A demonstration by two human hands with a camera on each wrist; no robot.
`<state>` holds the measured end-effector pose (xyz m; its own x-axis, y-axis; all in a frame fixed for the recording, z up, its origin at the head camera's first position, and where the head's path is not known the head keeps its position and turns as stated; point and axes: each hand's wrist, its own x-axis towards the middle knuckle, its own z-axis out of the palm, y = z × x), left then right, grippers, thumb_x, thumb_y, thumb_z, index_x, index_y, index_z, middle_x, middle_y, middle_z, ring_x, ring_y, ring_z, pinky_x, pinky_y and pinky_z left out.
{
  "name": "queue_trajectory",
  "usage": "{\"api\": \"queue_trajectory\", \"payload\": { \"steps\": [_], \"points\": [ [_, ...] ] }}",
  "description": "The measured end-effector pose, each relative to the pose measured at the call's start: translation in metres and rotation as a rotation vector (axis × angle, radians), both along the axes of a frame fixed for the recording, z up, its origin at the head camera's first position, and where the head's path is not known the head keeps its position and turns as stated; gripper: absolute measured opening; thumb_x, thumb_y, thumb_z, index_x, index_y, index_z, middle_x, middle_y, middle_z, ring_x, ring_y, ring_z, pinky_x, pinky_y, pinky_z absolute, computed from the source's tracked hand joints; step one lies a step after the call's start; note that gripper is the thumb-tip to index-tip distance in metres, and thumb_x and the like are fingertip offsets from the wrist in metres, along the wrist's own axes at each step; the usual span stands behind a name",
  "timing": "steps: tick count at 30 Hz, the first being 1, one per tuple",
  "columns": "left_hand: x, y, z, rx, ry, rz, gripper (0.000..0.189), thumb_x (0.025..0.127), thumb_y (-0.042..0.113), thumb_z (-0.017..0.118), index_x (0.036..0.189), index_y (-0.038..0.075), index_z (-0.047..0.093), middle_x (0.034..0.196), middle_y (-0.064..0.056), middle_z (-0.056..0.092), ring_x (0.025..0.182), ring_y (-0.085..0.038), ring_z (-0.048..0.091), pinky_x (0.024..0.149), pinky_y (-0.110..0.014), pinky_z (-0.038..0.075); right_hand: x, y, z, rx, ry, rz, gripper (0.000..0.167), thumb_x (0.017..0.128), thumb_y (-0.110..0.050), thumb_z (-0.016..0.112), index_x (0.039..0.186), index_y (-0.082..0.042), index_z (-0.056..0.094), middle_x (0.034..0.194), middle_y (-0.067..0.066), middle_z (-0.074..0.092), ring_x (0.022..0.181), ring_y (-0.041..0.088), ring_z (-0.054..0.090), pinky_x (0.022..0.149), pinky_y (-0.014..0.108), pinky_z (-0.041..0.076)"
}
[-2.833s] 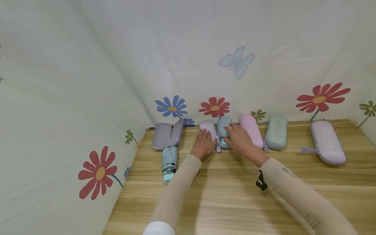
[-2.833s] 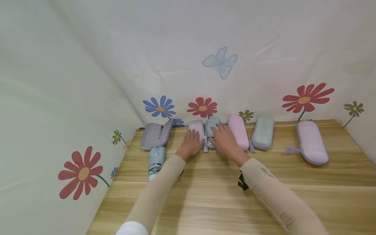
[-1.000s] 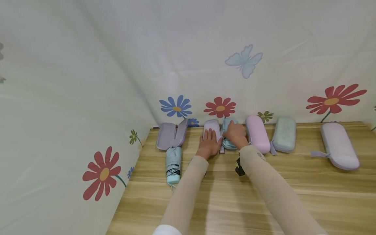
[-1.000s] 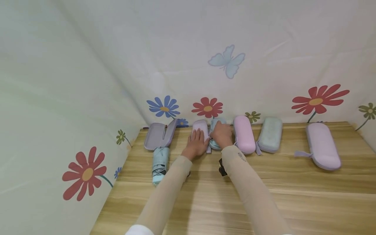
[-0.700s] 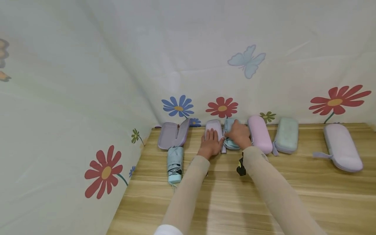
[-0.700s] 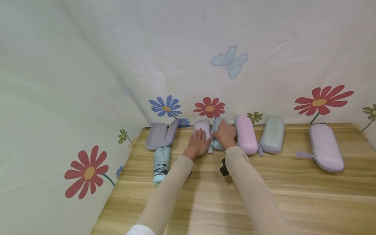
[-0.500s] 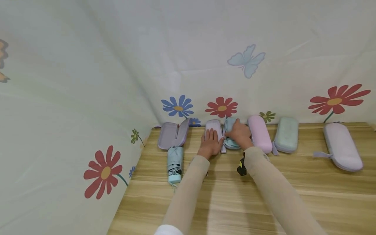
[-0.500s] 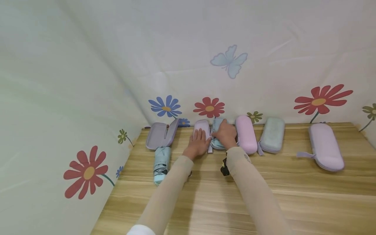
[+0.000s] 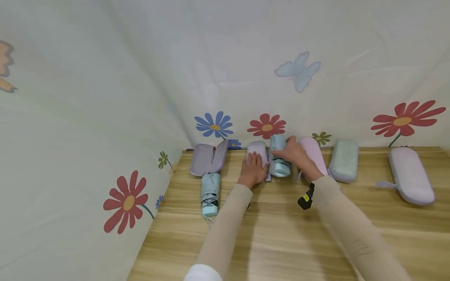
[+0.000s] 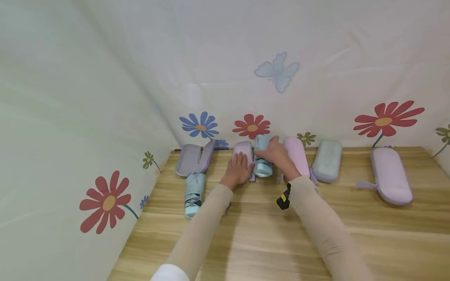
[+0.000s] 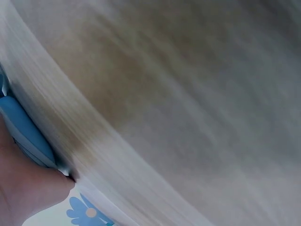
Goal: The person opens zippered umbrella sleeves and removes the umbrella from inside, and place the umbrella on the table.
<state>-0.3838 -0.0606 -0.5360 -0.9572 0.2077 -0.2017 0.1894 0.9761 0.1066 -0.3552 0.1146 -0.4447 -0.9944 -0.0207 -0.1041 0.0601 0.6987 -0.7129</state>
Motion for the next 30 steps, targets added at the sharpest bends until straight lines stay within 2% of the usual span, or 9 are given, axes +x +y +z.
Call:
{"api": "queue_trajectory", "payload": {
  "steps": [4,6,10,13,18,25,30],
  "points": [
    [-0.004,-0.007,-0.001,0.019,0.003,0.002,0.072,0.108,0.055,0.017,0.165,0.011,0.010,0.171,-0.010,0.004,0.157,-0.027,-0.003,0.125,-0.051,0.007,0.029,-0.005,0.007,0.068,0.048,0.099,0.084,0.087,-0.040,0.072,0.140,0.011,0.032,0.117,0.034,0.061,0.100,0.041,0.063,0.087,0.052,0.052],
    [-0.006,-0.012,-0.001,0.024,-0.012,-0.003,0.071,0.109,0.053,0.019,0.164,0.009,0.011,0.171,-0.011,0.005,0.157,-0.028,-0.002,0.125,-0.051,0.008,0.046,-0.011,0.004,0.088,0.051,0.149,0.084,0.085,-0.038,0.075,0.139,0.010,0.033,0.110,0.031,0.063,0.092,0.037,0.064,0.081,0.050,0.052],
    [-0.008,-0.020,0.002,0.035,-0.035,-0.014,0.071,0.109,0.051,0.024,0.164,0.006,0.014,0.171,-0.013,0.008,0.157,-0.030,0.000,0.125,-0.051,0.009,0.076,-0.025,-0.014,0.151,0.020,0.221,0.085,0.079,-0.036,0.079,0.137,0.010,0.036,0.101,0.023,0.064,0.081,0.029,0.063,0.070,0.043,0.053],
    [-0.008,-0.025,0.005,0.072,-0.046,-0.007,0.074,0.108,0.053,0.029,0.163,0.005,0.019,0.170,-0.014,0.012,0.157,-0.031,0.003,0.124,-0.050,0.011,0.090,-0.035,-0.032,0.196,-0.002,0.262,0.091,0.078,-0.033,0.082,0.138,0.015,0.034,0.095,0.022,0.064,0.080,0.030,0.064,0.067,0.042,0.053],
    [-0.008,-0.029,0.008,0.116,-0.041,-0.006,0.076,0.107,0.055,0.032,0.162,0.003,0.021,0.169,-0.016,0.014,0.157,-0.033,0.005,0.124,-0.051,0.013,0.094,-0.045,-0.047,0.233,0.000,0.259,0.098,0.076,-0.033,0.088,0.137,0.020,0.033,0.094,0.027,0.063,0.087,0.039,0.066,0.071,0.049,0.055],
    [-0.016,-0.033,0.015,0.123,-0.035,-0.008,0.078,0.106,0.055,0.036,0.161,0.001,0.023,0.168,-0.018,0.017,0.156,-0.034,0.006,0.124,-0.052,0.013,0.089,-0.059,-0.044,0.273,-0.030,0.225,0.102,0.077,-0.039,0.088,0.143,0.014,0.032,0.113,0.036,0.059,0.101,0.047,0.064,0.082,0.055,0.054],
    [-0.023,-0.033,0.012,0.136,-0.056,-0.022,0.077,0.106,0.054,0.036,0.161,0.002,0.021,0.168,-0.018,0.016,0.157,-0.033,0.004,0.124,-0.051,0.012,0.087,-0.067,-0.043,0.259,-0.030,0.202,0.092,0.077,-0.041,0.088,0.135,0.011,0.038,0.110,0.036,0.057,0.096,0.047,0.064,0.079,0.055,0.054]
  ]
}}
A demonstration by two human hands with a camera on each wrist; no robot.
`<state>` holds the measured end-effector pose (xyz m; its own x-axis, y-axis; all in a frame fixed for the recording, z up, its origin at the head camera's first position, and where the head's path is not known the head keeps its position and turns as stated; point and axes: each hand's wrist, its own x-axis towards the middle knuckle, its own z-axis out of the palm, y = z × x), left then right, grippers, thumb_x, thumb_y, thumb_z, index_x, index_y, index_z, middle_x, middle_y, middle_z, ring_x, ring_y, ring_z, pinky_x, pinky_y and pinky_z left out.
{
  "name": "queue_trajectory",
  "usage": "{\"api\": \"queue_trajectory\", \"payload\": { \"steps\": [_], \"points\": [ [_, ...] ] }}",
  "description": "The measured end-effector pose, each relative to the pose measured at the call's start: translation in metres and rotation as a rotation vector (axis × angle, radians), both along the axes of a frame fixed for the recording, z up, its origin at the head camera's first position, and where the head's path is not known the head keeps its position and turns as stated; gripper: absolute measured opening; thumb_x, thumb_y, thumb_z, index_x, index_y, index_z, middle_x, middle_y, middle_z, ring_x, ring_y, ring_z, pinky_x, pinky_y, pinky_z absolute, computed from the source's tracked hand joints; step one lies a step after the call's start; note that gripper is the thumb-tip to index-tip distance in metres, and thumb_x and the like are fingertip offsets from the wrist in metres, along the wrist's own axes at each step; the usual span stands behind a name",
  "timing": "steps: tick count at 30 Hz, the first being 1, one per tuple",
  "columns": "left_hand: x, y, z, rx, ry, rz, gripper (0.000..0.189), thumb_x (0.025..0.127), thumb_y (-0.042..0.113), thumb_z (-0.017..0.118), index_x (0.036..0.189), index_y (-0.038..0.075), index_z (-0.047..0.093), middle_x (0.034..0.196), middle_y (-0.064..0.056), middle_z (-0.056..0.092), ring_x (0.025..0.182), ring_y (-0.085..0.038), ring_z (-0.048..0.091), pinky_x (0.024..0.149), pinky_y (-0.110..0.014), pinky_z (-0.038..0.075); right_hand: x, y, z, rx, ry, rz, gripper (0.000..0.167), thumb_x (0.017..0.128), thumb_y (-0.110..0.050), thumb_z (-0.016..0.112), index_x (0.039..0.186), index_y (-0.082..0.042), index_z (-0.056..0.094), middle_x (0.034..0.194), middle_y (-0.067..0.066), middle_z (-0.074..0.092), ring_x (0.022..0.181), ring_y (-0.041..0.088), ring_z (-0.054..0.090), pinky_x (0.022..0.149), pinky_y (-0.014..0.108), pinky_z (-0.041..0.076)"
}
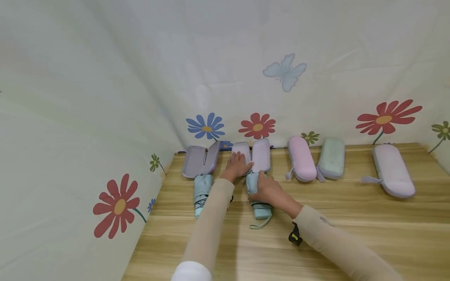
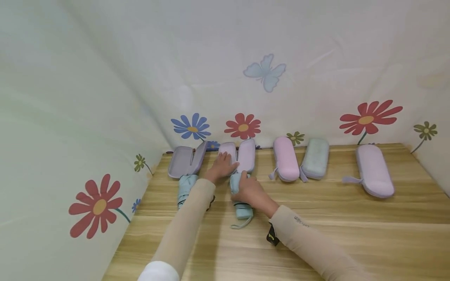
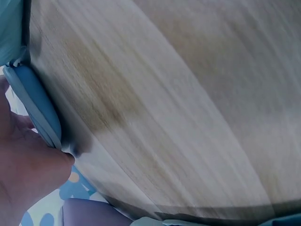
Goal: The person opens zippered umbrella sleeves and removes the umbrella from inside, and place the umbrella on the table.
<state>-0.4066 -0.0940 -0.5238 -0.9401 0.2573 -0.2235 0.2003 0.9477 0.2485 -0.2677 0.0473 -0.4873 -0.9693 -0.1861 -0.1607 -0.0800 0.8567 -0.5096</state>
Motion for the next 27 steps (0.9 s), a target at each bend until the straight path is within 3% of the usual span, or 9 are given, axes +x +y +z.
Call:
{"api": "queue_trajectory", "payload": {
  "steps": [5,12,16,22,27],
  "points": [
    [-0.001,-0.001,0.000,0.028,-0.041,-0.021,0.077,0.107,0.054,0.035,0.163,0.004,0.016,0.170,-0.016,0.009,0.157,-0.032,-0.002,0.125,-0.050,0.007,0.001,-0.004,-0.002,-0.021,-0.012,-0.036,0.089,0.077,-0.041,0.088,0.132,0.009,0.039,0.109,0.034,0.057,0.095,0.047,0.064,0.078,0.055,0.054],
    [-0.008,-0.002,-0.010,0.040,-0.082,-0.038,0.077,0.108,0.054,0.032,0.163,0.004,0.011,0.170,-0.016,0.002,0.156,-0.030,-0.009,0.125,-0.047,0.001,0.002,-0.003,-0.006,-0.012,-0.042,-0.047,0.103,0.078,-0.045,0.087,0.143,0.011,0.030,0.120,0.039,0.054,0.101,0.049,0.063,0.081,0.055,0.053],
    [-0.003,-0.003,-0.005,0.024,-0.077,-0.035,0.077,0.108,0.054,0.031,0.163,0.005,0.012,0.170,-0.016,0.003,0.157,-0.030,-0.008,0.125,-0.050,0.004,0.003,-0.006,-0.007,-0.014,-0.052,-0.052,0.105,0.078,-0.046,0.087,0.145,0.011,0.029,0.125,0.040,0.053,0.103,0.049,0.063,0.082,0.056,0.054],
    [0.009,-0.005,0.007,-0.026,-0.002,-0.047,0.065,0.109,0.052,0.028,0.164,0.017,0.022,0.171,-0.009,0.012,0.157,-0.030,-0.004,0.122,-0.060,0.007,0.002,-0.009,-0.004,-0.019,-0.062,-0.039,0.113,0.082,-0.050,0.081,0.153,0.014,0.021,0.141,0.042,0.044,0.113,0.051,0.060,0.088,0.059,0.052],
    [0.012,0.004,0.020,-0.029,0.115,-0.078,0.057,0.111,0.046,0.027,0.162,0.020,0.030,0.169,-0.004,0.021,0.157,-0.030,0.000,0.120,-0.065,0.010,0.005,0.012,0.007,-0.049,-0.020,0.035,0.089,0.094,-0.045,0.070,0.150,0.015,0.033,0.143,0.038,0.046,0.128,0.049,0.052,0.099,0.058,0.048]
  ]
}}
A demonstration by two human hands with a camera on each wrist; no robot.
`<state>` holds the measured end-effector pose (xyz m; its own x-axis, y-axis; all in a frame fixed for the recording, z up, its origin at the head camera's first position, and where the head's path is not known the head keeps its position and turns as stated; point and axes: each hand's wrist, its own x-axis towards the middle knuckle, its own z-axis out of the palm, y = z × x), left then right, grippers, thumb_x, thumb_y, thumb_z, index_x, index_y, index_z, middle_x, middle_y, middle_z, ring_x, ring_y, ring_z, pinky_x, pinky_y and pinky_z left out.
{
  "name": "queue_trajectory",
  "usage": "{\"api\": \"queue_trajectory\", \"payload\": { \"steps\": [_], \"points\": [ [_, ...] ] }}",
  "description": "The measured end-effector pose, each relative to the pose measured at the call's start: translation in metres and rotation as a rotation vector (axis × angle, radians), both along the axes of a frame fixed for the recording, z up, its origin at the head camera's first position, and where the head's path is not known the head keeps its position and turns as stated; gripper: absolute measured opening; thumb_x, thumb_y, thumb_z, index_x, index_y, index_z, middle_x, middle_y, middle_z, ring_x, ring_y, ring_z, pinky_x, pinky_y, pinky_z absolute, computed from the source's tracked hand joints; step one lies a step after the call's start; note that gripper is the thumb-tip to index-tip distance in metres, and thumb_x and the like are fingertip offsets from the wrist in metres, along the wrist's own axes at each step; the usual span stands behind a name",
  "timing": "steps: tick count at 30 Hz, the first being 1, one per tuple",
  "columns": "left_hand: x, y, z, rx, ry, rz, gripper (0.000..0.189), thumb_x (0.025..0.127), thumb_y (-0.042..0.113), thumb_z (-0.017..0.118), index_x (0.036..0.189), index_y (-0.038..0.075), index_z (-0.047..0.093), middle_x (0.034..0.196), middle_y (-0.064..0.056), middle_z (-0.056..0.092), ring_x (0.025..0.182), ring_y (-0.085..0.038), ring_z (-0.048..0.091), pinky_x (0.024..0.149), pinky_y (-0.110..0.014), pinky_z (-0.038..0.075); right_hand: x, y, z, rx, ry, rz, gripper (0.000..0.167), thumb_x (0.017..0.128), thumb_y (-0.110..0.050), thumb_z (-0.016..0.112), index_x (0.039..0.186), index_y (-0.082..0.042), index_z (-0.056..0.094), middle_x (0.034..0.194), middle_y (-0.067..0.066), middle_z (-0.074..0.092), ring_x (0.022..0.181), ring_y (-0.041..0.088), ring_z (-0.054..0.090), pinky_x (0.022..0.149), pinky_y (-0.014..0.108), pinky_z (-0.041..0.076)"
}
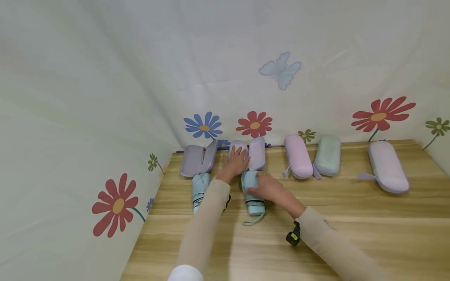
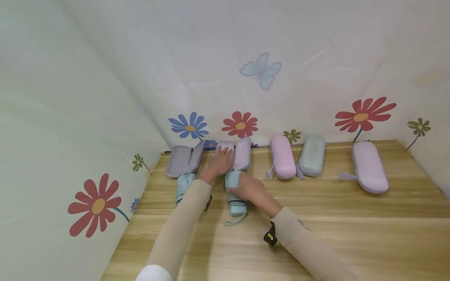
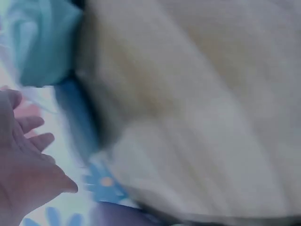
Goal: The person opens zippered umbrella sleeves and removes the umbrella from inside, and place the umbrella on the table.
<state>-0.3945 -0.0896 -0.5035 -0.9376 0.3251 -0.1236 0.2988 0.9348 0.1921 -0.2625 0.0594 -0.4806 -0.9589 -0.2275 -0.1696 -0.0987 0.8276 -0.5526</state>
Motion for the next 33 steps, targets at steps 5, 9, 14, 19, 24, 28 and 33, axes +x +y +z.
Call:
{"api": "queue_trajectory", "payload": {
  "steps": [5,9,14,19,24,28,33],
  "points": [
    [0.014,0.024,0.032,0.043,0.078,-0.081,0.055,0.112,0.041,0.031,0.160,0.016,0.034,0.168,-0.006,0.023,0.157,-0.031,0.004,0.121,-0.063,0.008,0.009,0.042,0.011,-0.005,0.088,-0.010,0.056,0.097,-0.028,0.066,0.137,0.010,0.054,0.124,0.031,0.061,0.116,0.044,0.059,0.092,0.055,0.051],
    [0.031,0.048,0.053,0.090,0.091,-0.182,0.055,0.112,0.040,0.031,0.161,0.015,0.031,0.169,-0.006,0.021,0.157,-0.032,0.007,0.122,-0.059,0.010,0.014,0.079,0.020,0.002,0.177,-0.048,0.043,0.097,-0.022,0.064,0.127,0.009,0.062,0.112,0.026,0.065,0.099,0.039,0.065,0.081,0.051,0.054],
    [0.049,0.077,0.060,0.135,0.087,-0.281,0.054,0.111,0.037,0.034,0.161,0.014,0.031,0.169,-0.006,0.022,0.156,-0.031,0.013,0.123,-0.053,0.015,0.019,0.124,0.028,0.007,0.279,-0.123,0.037,0.096,-0.017,0.061,0.121,0.009,0.065,0.111,0.031,0.063,0.091,0.040,0.063,0.075,0.052,0.052],
    [0.060,0.103,0.053,0.180,0.070,-0.322,0.053,0.111,0.032,0.038,0.158,0.008,0.035,0.166,-0.011,0.028,0.154,-0.027,0.021,0.124,-0.042,0.017,0.018,0.168,0.022,0.035,0.324,-0.247,0.039,0.098,-0.019,0.060,0.124,0.011,0.061,0.117,0.038,0.055,0.095,0.050,0.060,0.073,0.058,0.049],
    [0.071,0.138,0.051,0.156,0.040,-0.294,0.055,0.111,0.034,0.038,0.159,0.008,0.032,0.165,-0.011,0.030,0.153,-0.024,0.025,0.124,-0.033,0.016,0.005,0.198,0.008,0.065,0.333,-0.372,0.051,0.101,-0.025,0.059,0.127,0.017,0.049,0.122,0.047,0.042,0.112,0.066,0.042,0.086,0.070,0.039],
    [0.079,0.166,0.043,0.091,0.073,-0.256,0.060,0.110,0.039,0.039,0.160,0.009,0.029,0.164,-0.010,0.031,0.153,-0.022,0.026,0.123,-0.033,0.020,-0.006,0.204,-0.003,0.087,0.309,-0.405,0.065,0.099,-0.032,0.063,0.122,0.024,0.041,0.120,0.053,0.035,0.114,0.071,0.033,0.094,0.075,0.027],
    [0.086,0.185,0.033,0.114,0.065,-0.187,0.063,0.108,0.041,0.043,0.161,0.010,0.028,0.166,-0.012,0.023,0.154,-0.028,0.020,0.123,-0.038,0.020,-0.018,0.201,-0.013,0.050,0.284,-0.467,0.087,0.092,-0.039,0.070,0.127,0.030,0.031,0.122,0.055,0.032,0.111,0.074,0.036,0.093,0.076,0.029]
  ]
}}
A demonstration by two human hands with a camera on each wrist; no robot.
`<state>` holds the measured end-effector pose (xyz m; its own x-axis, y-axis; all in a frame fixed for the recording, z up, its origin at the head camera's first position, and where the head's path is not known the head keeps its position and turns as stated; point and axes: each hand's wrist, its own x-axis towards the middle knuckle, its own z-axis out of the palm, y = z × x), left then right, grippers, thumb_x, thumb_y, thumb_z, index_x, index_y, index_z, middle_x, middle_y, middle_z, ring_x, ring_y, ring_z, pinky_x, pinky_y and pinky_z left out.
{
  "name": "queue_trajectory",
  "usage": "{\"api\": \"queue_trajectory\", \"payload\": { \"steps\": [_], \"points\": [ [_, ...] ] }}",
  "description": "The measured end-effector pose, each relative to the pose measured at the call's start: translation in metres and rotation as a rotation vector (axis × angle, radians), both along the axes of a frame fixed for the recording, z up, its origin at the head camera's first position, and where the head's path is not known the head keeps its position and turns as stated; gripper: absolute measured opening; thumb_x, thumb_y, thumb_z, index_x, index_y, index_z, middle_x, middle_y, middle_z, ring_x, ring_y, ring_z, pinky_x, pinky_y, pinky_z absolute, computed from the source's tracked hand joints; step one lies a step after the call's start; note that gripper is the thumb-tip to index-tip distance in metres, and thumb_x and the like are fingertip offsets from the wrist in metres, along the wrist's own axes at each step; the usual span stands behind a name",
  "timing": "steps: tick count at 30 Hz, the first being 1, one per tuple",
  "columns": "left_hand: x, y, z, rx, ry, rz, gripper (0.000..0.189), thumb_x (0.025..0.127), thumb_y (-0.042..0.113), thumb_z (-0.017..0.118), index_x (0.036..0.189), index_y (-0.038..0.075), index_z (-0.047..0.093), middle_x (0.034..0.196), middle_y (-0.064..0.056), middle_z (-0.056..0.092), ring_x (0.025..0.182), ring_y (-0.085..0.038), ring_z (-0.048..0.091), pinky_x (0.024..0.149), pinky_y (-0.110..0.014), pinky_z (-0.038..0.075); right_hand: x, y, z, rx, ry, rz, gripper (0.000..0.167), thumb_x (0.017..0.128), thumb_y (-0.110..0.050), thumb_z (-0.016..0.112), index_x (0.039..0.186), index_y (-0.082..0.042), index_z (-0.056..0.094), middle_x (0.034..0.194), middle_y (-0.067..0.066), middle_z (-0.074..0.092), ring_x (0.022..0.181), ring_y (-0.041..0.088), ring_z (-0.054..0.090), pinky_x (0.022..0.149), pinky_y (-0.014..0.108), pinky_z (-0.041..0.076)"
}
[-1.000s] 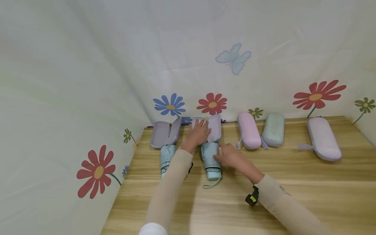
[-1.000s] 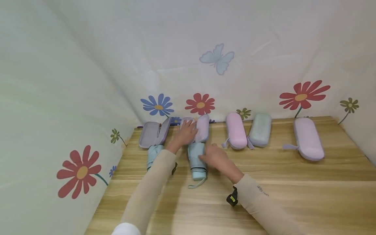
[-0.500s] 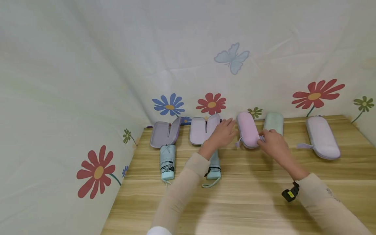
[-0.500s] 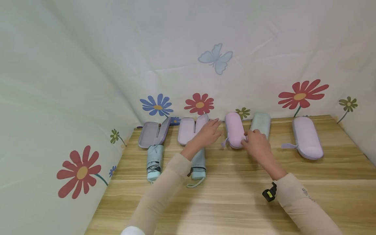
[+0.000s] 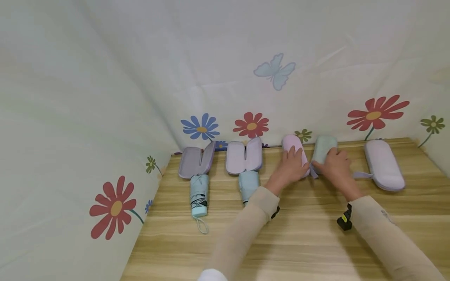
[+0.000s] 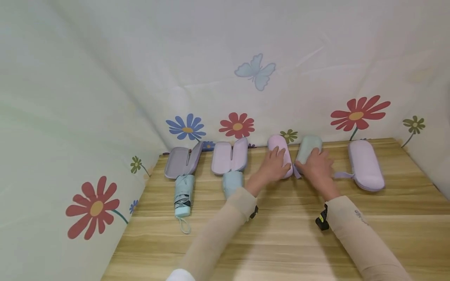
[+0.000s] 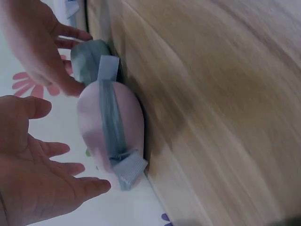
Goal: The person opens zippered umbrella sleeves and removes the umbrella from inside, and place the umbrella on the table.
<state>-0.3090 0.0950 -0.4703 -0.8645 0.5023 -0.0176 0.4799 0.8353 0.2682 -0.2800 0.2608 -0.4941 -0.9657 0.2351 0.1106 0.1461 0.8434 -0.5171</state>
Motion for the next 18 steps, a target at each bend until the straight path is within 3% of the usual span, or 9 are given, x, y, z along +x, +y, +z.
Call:
{"api": "queue_trajectory", "payload": {
  "steps": [4,7,12,18],
  "points": [
    [0.003,0.005,-0.001,0.054,-0.037,0.026,0.066,0.106,0.039,0.047,0.161,0.010,0.027,0.168,-0.014,0.018,0.154,-0.033,0.016,0.124,-0.040,0.018,-0.006,0.010,-0.005,-0.009,-0.008,-0.028,0.097,0.084,-0.041,0.074,0.129,0.032,0.029,0.122,0.054,0.036,0.105,0.070,0.045,0.088,0.077,0.034],
    [0.004,0.008,-0.003,0.081,-0.060,0.031,0.067,0.106,0.039,0.049,0.162,0.011,0.026,0.168,-0.014,0.015,0.154,-0.034,0.015,0.124,-0.040,0.018,-0.003,0.026,-0.006,0.033,-0.007,-0.039,0.093,0.081,-0.038,0.074,0.124,0.032,0.032,0.115,0.052,0.041,0.098,0.066,0.049,0.084,0.075,0.038],
    [0.004,0.011,-0.006,0.093,-0.077,0.059,0.068,0.105,0.040,0.051,0.162,0.012,0.027,0.169,-0.014,0.013,0.154,-0.036,0.014,0.123,-0.042,0.020,0.007,0.043,0.002,0.105,-0.044,-0.025,0.087,0.087,-0.032,0.071,0.117,0.037,0.028,0.107,0.055,0.034,0.093,0.068,0.043,0.075,0.072,0.040],
    [0.000,0.019,-0.002,0.028,-0.056,0.157,0.068,0.103,0.045,0.054,0.160,0.016,0.031,0.169,-0.011,0.015,0.153,-0.034,0.018,0.121,-0.041,0.025,0.016,0.028,0.017,0.183,-0.021,0.036,0.068,0.092,-0.028,0.070,0.108,0.030,0.040,0.103,0.052,0.039,0.093,0.070,0.043,0.075,0.071,0.040]
  ]
}}
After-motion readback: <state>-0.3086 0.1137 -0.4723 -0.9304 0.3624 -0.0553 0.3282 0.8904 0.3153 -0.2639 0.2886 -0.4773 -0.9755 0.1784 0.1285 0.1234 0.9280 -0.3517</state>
